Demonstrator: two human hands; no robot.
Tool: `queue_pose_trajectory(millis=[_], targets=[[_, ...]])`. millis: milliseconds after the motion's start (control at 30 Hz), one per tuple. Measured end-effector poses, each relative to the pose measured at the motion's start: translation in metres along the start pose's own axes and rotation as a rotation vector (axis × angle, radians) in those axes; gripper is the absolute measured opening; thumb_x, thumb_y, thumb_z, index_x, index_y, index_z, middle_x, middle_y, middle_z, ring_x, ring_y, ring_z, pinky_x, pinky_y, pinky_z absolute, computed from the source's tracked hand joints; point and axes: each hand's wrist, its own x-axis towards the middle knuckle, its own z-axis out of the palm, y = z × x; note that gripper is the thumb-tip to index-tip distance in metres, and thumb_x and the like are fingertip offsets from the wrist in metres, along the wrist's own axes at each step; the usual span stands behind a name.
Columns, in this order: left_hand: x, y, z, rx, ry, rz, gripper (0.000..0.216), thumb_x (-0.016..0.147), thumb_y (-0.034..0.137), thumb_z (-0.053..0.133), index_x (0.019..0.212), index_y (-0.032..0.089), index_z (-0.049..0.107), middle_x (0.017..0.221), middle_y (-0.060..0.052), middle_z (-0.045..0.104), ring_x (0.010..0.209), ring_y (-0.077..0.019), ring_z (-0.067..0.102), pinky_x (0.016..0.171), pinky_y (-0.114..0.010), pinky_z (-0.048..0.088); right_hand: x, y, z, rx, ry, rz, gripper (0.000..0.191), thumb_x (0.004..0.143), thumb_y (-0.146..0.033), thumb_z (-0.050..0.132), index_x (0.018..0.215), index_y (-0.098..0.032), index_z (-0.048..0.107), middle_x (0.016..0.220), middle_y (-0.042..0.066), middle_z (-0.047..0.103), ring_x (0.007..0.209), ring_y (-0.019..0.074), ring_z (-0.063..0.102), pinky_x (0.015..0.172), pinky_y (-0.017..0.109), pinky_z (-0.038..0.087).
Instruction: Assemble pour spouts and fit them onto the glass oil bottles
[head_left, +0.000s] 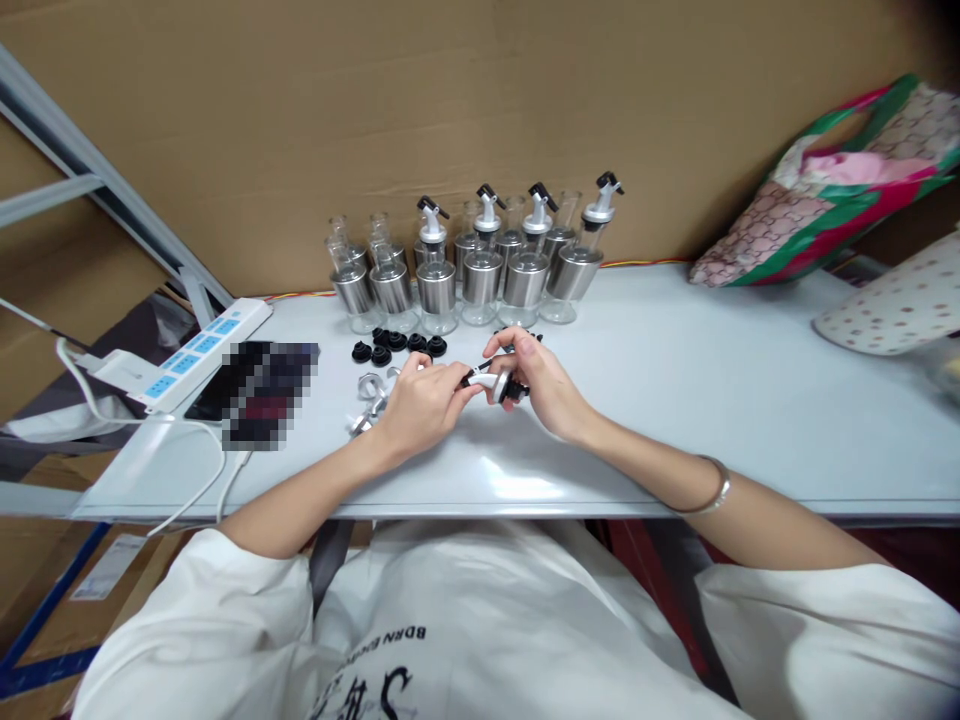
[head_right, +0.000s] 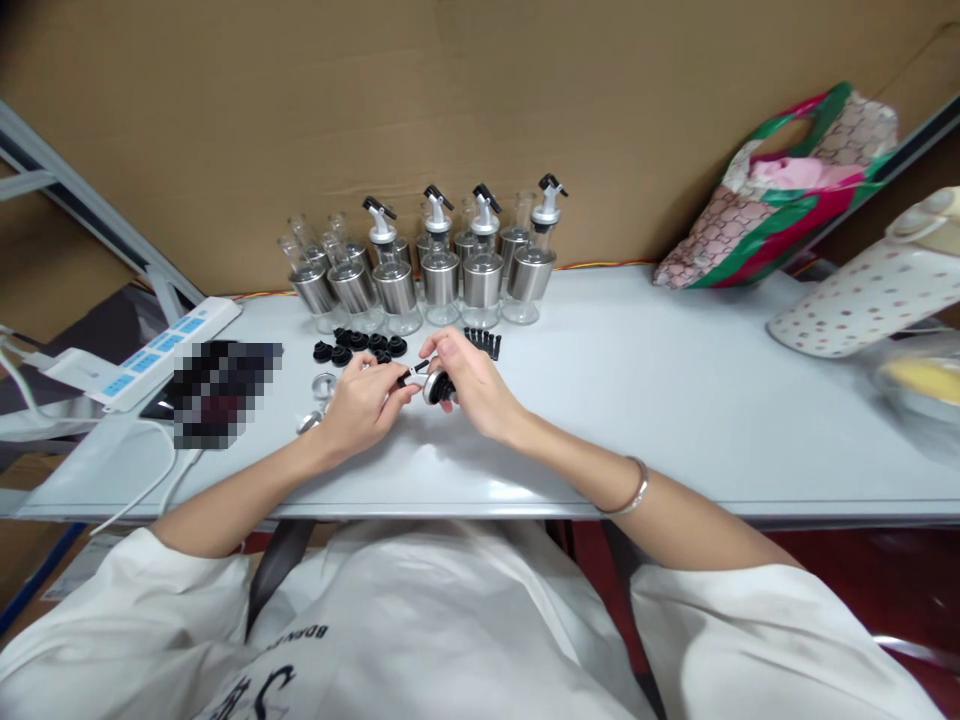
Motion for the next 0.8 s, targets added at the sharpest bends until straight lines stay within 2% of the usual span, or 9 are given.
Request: queue_pose_trajectory(millis=[300, 633, 800], targets=[[0.001, 0.006, -0.004, -0.099, -0.051, 0.015, 0.03, 0.094, 0.04, 0.044, 0.078, 0.018, 0.057, 0.063, 0.0, 0.064, 0.056, -0.0136, 0.053, 0.078, -0.033, 0.034, 0.0, -0.01, 0.0, -0.106, 0.086, -0.067, 0.063, 0.081, -0.078, 0.032, 0.072, -0.019, 0.051, 0.054, -0.002, 0.052, 0.045, 0.0106, 0.052, 0.045, 0.023, 0.04], [0.001, 0.007, -0.003, -0.133, -0.074, 0.007, 0.031, 0.094, 0.041, 0.042, 0.08, 0.018, 0.058, 0.066, 0.0, 0.065, 0.06, -0.0147, 0.056, 0.08, -0.034, 0.035, -0.001, -0.01, 0.002, -0.09, 0.089, -0.047, 0.066, 0.077, -0.083, 0.031, 0.071, -0.02, 0.049, 0.055, -0.003, 0.049, 0.045, 0.0112, 0.05, 0.043, 0.023, 0.037], [0.001, 0.004, -0.003, -0.106, -0.075, 0.011, 0.035, 0.096, 0.039, 0.036, 0.079, 0.018, 0.056, 0.065, -0.001, 0.063, 0.057, -0.0146, 0.052, 0.08, -0.034, 0.036, 0.0, -0.008, 0.002, -0.098, 0.071, -0.07, 0.056, 0.081, -0.075, 0.039, 0.074, -0.02, 0.047, 0.057, -0.004, 0.049, 0.047, 0.0105, 0.049, 0.045, 0.022, 0.035]])
